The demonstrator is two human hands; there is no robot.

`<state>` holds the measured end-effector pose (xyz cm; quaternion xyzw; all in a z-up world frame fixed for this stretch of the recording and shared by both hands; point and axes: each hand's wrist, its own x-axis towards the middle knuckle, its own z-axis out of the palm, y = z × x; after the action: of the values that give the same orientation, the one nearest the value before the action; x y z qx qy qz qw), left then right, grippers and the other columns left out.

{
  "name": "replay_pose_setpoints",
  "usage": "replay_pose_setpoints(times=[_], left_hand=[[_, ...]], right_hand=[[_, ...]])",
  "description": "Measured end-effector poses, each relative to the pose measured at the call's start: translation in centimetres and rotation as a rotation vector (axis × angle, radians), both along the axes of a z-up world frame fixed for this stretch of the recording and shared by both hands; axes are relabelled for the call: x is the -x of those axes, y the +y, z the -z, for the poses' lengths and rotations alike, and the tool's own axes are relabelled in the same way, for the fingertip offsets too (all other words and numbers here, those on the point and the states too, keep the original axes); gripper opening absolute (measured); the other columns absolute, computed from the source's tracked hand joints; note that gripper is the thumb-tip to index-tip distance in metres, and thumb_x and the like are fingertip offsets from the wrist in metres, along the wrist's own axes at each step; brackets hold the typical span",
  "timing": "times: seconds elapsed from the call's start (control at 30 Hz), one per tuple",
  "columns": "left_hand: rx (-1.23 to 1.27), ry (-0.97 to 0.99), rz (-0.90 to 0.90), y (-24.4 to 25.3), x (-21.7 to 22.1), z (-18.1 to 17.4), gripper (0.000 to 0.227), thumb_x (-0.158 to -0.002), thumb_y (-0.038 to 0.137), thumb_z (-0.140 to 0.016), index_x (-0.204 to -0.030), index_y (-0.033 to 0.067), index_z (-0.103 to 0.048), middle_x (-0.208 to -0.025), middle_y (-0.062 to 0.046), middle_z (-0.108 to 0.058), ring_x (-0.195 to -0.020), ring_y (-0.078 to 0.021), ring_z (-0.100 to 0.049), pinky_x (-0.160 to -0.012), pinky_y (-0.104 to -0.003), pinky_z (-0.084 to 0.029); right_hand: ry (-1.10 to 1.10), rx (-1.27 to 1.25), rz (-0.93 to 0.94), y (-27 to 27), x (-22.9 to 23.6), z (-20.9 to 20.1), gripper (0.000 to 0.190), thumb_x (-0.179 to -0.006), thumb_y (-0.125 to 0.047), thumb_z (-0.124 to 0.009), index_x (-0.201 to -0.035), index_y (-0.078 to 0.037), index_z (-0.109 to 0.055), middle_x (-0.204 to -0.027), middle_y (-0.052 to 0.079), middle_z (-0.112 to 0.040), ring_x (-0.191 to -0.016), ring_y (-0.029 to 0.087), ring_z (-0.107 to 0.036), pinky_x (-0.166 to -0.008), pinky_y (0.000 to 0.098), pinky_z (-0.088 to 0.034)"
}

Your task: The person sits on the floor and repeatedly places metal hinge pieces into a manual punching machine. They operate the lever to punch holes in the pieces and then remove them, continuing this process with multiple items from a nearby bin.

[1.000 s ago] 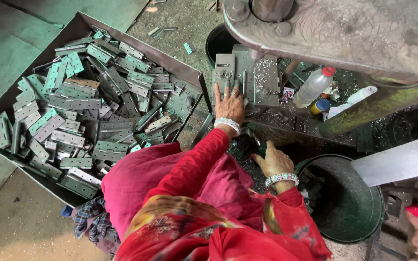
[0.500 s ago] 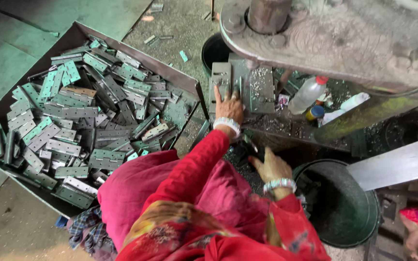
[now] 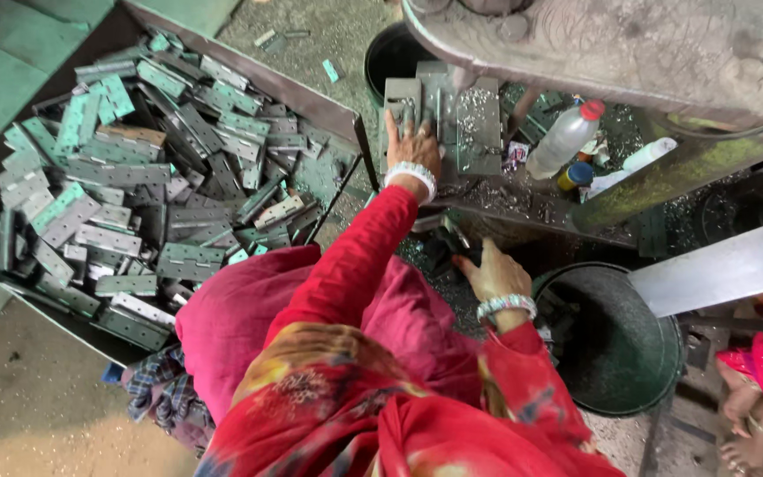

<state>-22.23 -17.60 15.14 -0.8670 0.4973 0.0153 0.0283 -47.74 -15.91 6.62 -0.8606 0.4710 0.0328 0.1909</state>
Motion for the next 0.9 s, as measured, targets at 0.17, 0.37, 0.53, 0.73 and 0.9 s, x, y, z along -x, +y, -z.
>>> replay_pose_setpoints(times=[0.17, 0.37, 0.53, 0.73, 0.9], left_hand=[[0.076, 0.042, -0.021, 0.9, -0.1, -0.1, 0.047, -0.106, 0.041, -0.041, -0.137, 0.0146, -0.063, -0.169, -0.005, -0.025, -0.157, -0.0335, -0.013, -0.119, -0.07, 0.005], [0.099, 0.052, -0.015, 0.4, -0.5, -0.4, 0.048, -0.103, 0.036, -0.042, -0.141, 0.0116, -0.058, -0.167, -0.005, -0.027, -0.157, -0.0333, -0.012, -0.119, -0.068, 0.003], [0.081, 0.097, -0.084, -2.2, -0.7, 0.7, 0.054, -0.106, 0.036, -0.042, -0.151, 0.0081, -0.049, -0.167, -0.005, -0.032, -0.155, -0.0317, -0.02, -0.122, -0.069, 0.004], [0.266, 0.104, -0.017, 0.5, -1.2, 2.9, 0.048, -0.101, 0.044, -0.046, -0.14, 0.0177, -0.056, -0.163, -0.004, -0.034, -0.153, -0.0331, -0.023, -0.118, -0.07, -0.001], [0.507, 0.205, 0.163, 6.5, -6.9, 5.3, 0.042, -0.101, 0.046, -0.052, -0.13, 0.0194, -0.067, -0.142, -0.006, -0.061, -0.138, -0.0278, -0.052, -0.119, -0.053, -0.034]], right_hand=[[-0.125, -0.04, 0.21, 3.6, -0.3, 1.1, 0.073, -0.084, -0.07, -0.06, -0.131, -0.015, -0.06, -0.101, 0.026, -0.073, -0.095, 0.049, -0.068, -0.08, 0.0597, -0.053], [-0.048, -0.031, 0.071, 0.4, -0.2, 1.0, 0.072, -0.088, -0.071, -0.059, -0.124, -0.009, -0.063, -0.103, 0.025, -0.075, -0.098, 0.047, -0.07, -0.081, 0.058, -0.055], [-0.105, 0.008, 0.153, 1.3, 0.3, 4.0, 0.076, -0.083, -0.072, -0.062, -0.129, -0.011, -0.062, -0.108, 0.025, -0.073, -0.099, 0.047, -0.069, -0.082, 0.0569, -0.056], [-0.166, -0.036, 0.199, 3.1, 1.7, 7.2, 0.079, -0.083, -0.073, -0.061, -0.137, -0.016, -0.061, -0.113, 0.024, -0.073, -0.104, 0.048, -0.068, -0.085, 0.057, -0.055], [-0.134, 0.12, 0.15, 1.6, 0.3, -2.2, 0.071, -0.089, -0.069, -0.059, -0.141, -0.019, -0.059, -0.113, 0.023, -0.073, -0.102, 0.047, -0.069, -0.082, 0.0576, -0.053]])
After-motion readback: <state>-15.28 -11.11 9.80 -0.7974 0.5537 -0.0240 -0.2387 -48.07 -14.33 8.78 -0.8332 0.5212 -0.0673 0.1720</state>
